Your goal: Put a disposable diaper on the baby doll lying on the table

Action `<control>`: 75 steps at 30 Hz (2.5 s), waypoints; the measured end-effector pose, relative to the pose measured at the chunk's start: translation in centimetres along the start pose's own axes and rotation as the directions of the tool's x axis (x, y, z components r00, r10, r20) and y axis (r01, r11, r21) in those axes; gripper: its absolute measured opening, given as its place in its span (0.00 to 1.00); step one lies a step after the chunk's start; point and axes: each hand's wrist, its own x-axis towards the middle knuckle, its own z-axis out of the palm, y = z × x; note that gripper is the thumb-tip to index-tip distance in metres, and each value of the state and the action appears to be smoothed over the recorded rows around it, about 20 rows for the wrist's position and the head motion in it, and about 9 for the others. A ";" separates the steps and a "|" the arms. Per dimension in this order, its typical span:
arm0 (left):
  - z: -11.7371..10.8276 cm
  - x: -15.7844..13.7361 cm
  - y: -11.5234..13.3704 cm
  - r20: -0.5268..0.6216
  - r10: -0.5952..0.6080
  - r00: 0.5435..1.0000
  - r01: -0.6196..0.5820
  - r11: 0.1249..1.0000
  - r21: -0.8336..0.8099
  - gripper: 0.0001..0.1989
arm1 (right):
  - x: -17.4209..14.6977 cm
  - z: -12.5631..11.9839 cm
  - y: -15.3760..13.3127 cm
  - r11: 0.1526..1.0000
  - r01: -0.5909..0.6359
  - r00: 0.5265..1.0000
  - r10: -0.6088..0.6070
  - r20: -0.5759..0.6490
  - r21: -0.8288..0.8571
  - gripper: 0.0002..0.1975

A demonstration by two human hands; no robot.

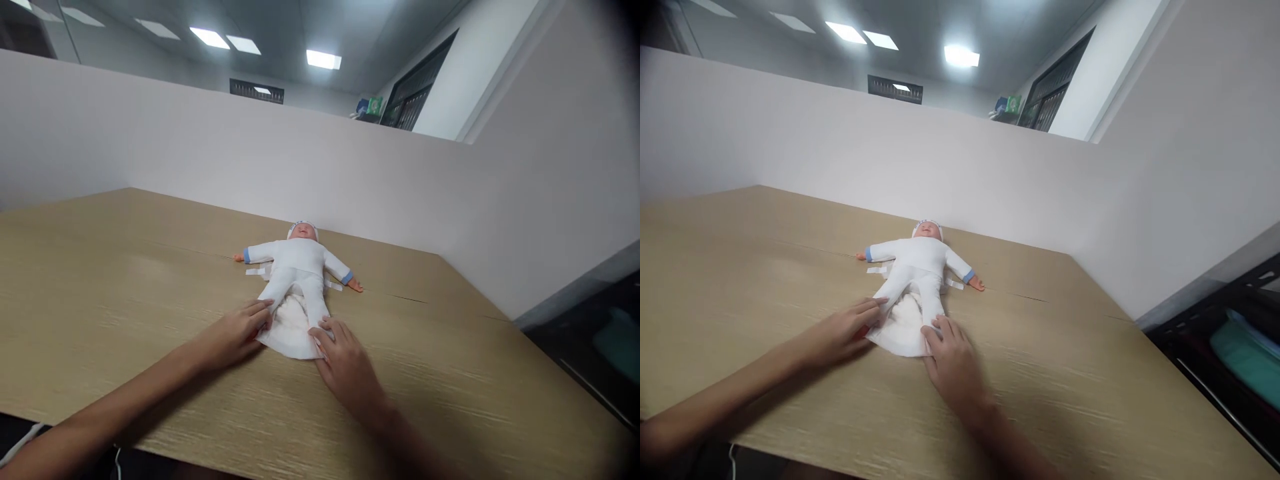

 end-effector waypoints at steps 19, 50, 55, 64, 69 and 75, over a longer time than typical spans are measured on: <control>-4.7 4.8 1.9 -0.270 -0.301 0.915 0.213 0.926 -0.311 0.19 | 6.4 -4.0 1.8 0.835 -0.012 0.961 0.162 -0.226 0.550 0.09; -2.4 12.0 -7.5 0.132 -0.439 0.889 0.330 0.412 -0.849 0.34 | 11.4 -0.7 4.8 0.911 0.138 0.938 0.006 -0.347 0.389 0.18; -3.5 11.8 -7.7 0.031 -0.553 0.833 0.441 0.629 -0.640 0.30 | 7.4 2.1 7.8 0.890 0.032 0.965 0.092 -0.247 0.455 0.19; -4.4 14.6 -1.9 -0.385 -0.136 0.913 0.131 0.991 -0.038 0.16 | 4.3 4.7 12.1 0.931 -0.249 0.914 0.317 -0.253 0.268 0.13; -1.7 16.4 1.4 -0.171 0.049 0.984 -0.035 0.996 0.084 0.17 | 4.8 4.4 11.5 0.821 -0.415 0.864 0.491 -0.114 0.392 0.15; 0.9 16.3 1.2 -0.167 -0.018 0.986 0.054 0.976 0.213 0.21 | 4.9 2.8 11.7 0.715 -0.418 0.874 0.484 0.034 0.561 0.20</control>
